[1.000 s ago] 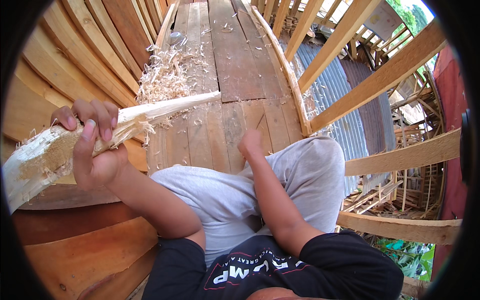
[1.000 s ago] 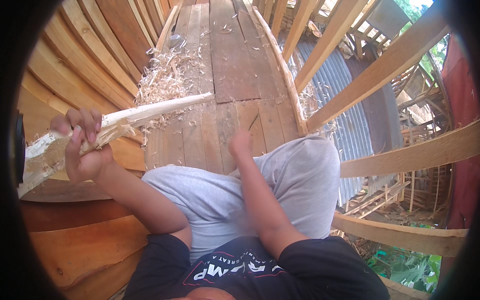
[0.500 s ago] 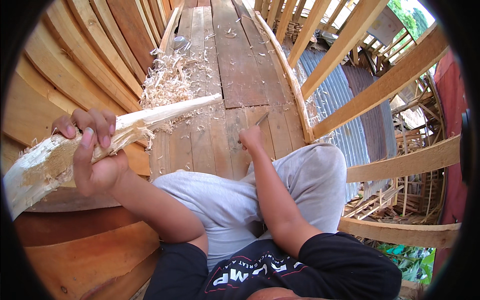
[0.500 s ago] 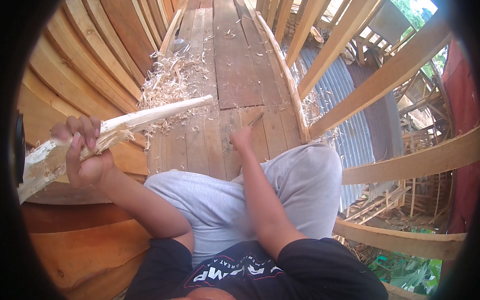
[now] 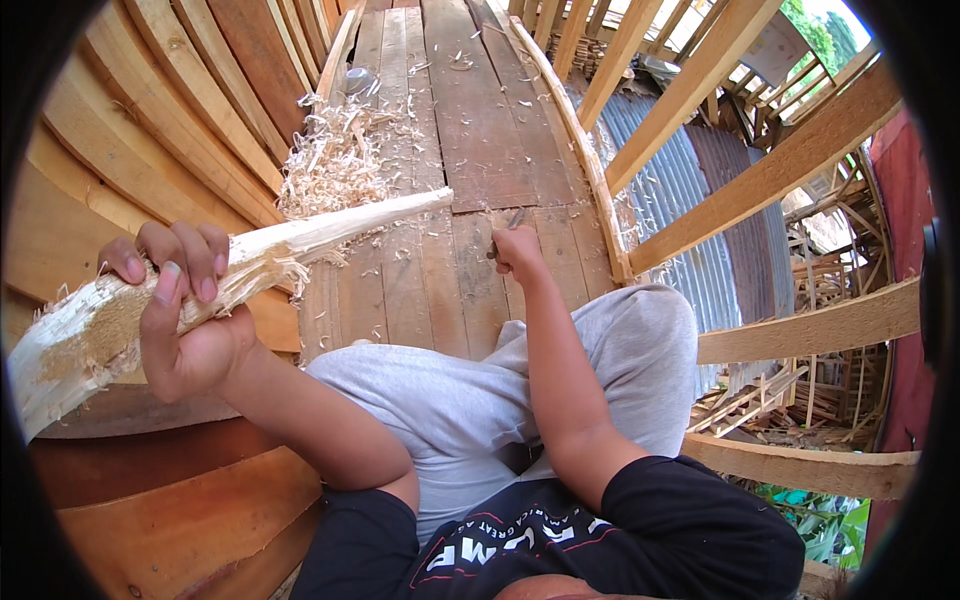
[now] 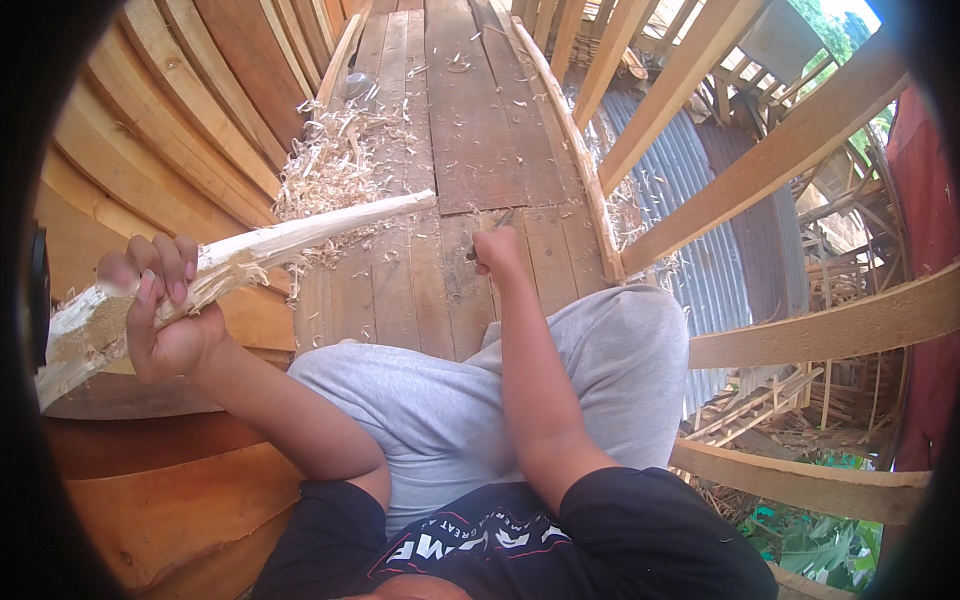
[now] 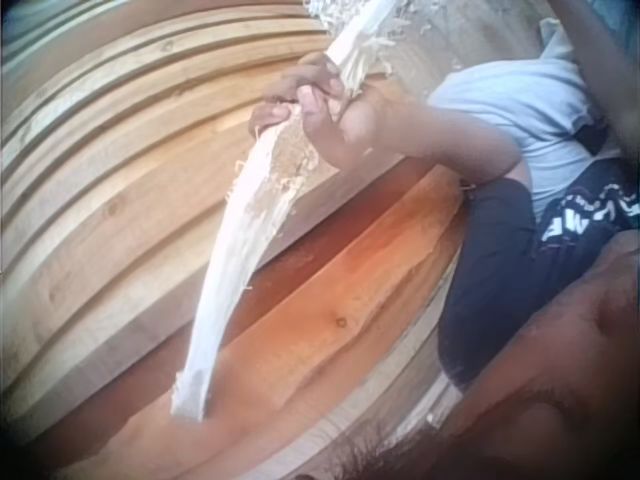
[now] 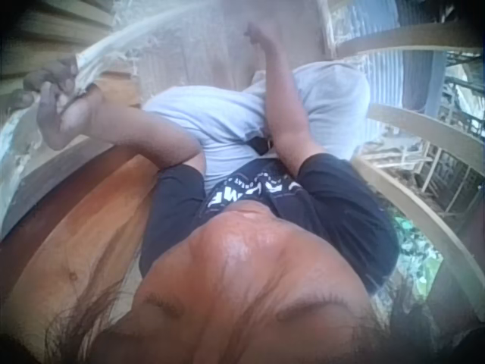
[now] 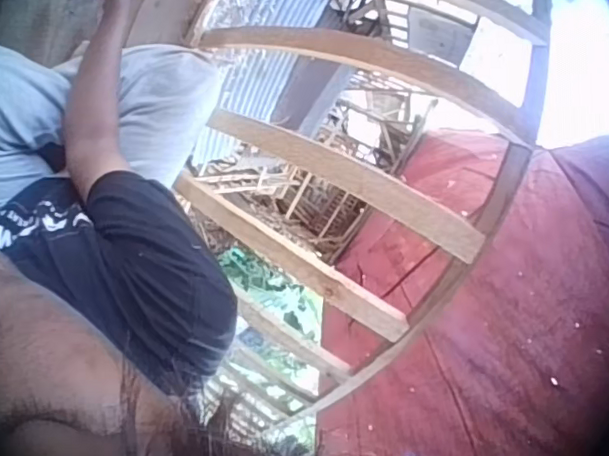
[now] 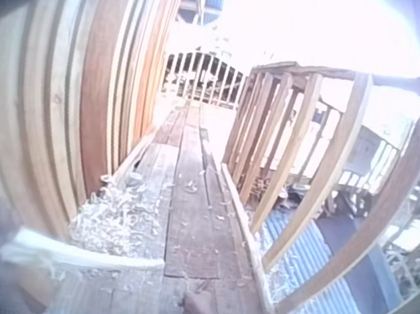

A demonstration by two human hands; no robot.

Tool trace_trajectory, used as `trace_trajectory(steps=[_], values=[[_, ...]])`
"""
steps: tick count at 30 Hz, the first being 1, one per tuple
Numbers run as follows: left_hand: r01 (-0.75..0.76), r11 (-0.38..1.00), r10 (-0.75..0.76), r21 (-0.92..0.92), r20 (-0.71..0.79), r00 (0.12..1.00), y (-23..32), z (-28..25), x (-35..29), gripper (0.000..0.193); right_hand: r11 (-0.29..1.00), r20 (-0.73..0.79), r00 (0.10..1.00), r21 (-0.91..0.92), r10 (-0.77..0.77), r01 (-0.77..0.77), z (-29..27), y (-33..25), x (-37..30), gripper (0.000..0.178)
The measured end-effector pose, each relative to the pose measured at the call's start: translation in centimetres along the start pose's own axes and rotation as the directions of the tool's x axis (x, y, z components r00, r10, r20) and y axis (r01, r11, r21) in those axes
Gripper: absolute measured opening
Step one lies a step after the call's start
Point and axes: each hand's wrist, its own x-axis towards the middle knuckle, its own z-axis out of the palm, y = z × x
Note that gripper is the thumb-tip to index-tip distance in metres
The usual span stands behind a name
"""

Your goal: The person sits on a wooden floor and uses a knife to carve a long piece of wood. They hold the wood with their left hand and repeatedly shave off thin strips with the knife in their right hand, creating wood shavings on the floor.

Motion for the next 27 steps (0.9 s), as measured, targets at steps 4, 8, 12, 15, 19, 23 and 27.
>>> trace_trajectory(steps=[4, 8, 12, 15, 19, 23, 27], values=[[0.011, 1.0, -0.011, -0.015, 0.008, 1.0, 0.0, 0.1, 0.1, 0.023, 0.994, 0.019, 0.998, -0.089, 0.065, -0.063, 1.0, -1.6, 0.5, 0.014], [0.003, 1.0, -0.003, -0.008, 0.022, 1.0, 0.0, 0.3, 0.2, 0.023, 0.991, 0.264, 0.955, -0.062, 0.132, -0.119, 1.4, -4.0, 0.5, 0.014], [-0.011, 1.0, 0.011, 0.014, 0.005, 1.0, 0.3, 0.3, 0.1, 0.023, 0.959, 0.658, 0.735, 0.07, 0.163, -0.275, -1.2, -8.0, -2.5, 0.015], [-0.02, 1.0, 0.02, 0.011, -0.005, 1.0, 0.0, -0.1, 0.0, 0.023, 0.993, 0.392, 0.918, 0.066, 0.061, -0.095, -2.7, -8.5, -4.4, 0.015], [-0.031, 0.999, 0.031, -0.013, -0.009, 0.999, 0.0, -0.2, 0.0, 0.022, 0.998, 0.209, 0.976, -0.029, 0.056, -0.051, -4.4, -4.3, -0.3, 0.015], [-0.044, 0.999, 0.044, 0.007, 0.001, 0.999, 0.3, -0.3, 0.0, 0.021, 0.994, 0.225, 0.969, 0.0, 0.103, -0.106, -4.1, -3.5, -0.5, 0.014], [-0.042, 0.999, 0.042, 0.008, 0.009, 0.999, 0.4, -0.3, 0.0, 0.022, 0.991, 0.246, 0.963, -0.094, 0.11, -0.09, -2.6, -4.1, 0.5, 0.014]])
